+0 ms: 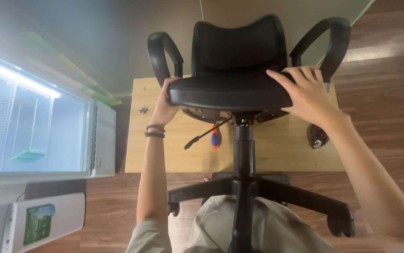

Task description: The person assembles an office chair on a wooden table. They use a screwdriver to drive screws into the seat mechanism, attach the backrest to the seat, mount the seat onto the five-star base with gas lift, then tighten the screws under the seat with the screwdriver.

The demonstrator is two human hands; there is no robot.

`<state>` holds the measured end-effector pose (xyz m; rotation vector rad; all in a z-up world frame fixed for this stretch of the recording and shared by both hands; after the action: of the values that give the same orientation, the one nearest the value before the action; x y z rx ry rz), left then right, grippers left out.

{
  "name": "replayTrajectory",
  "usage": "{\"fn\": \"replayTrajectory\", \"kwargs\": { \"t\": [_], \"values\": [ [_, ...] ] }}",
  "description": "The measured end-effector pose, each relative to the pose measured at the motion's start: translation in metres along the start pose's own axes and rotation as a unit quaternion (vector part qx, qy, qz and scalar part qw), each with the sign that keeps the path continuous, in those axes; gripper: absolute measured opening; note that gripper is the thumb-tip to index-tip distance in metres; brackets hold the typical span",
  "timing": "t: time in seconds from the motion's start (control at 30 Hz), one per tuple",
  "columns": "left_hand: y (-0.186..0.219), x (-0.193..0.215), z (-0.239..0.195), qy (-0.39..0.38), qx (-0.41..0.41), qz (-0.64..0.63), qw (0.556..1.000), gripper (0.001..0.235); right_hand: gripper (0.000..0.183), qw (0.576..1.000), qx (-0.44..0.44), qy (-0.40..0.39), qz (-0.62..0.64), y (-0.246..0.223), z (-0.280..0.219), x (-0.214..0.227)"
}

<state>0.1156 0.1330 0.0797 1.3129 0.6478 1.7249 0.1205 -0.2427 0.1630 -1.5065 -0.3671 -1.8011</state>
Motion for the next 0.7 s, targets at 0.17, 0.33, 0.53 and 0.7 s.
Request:
{"fn": "replayTrajectory", "kwargs": {
  "t": [0.17,0.33,0.53,0.7],
  "values": [
    [0.013,0.003,0.003,-0.052,0.037,0.067,0.996,0.083,0.111,0.998,-0.041,-0.049,-0.022,-0.002,-0.004,0.001],
    [0.02,0.0,0.004,-0.04,0.06,0.032,0.997,0.089,0.111,0.998,-0.053,-0.037,-0.004,0.004,0.004,-0.004],
    [0.043,0.002,0.013,0.024,-0.036,0.187,0.981,0.102,0.107,0.999,-0.028,-0.017,-0.035,0.02,0.007,-0.01],
    [0.049,0.001,0.007,0.028,-0.069,0.248,0.966,0.101,0.104,0.999,-0.005,0.0,-0.034,0.018,0.003,-0.014]
  ]
}}
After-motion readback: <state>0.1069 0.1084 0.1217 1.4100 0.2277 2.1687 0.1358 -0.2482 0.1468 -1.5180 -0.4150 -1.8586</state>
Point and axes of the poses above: each hand's wrist, its own z-axis towards the middle knuckle, its own x-axis out of the back of the hand, y = z × x, the point moved 6 cm from there along z, towards the middle knuckle, and after that the axes turned 14 degrees about z, right-handed, at the moved point
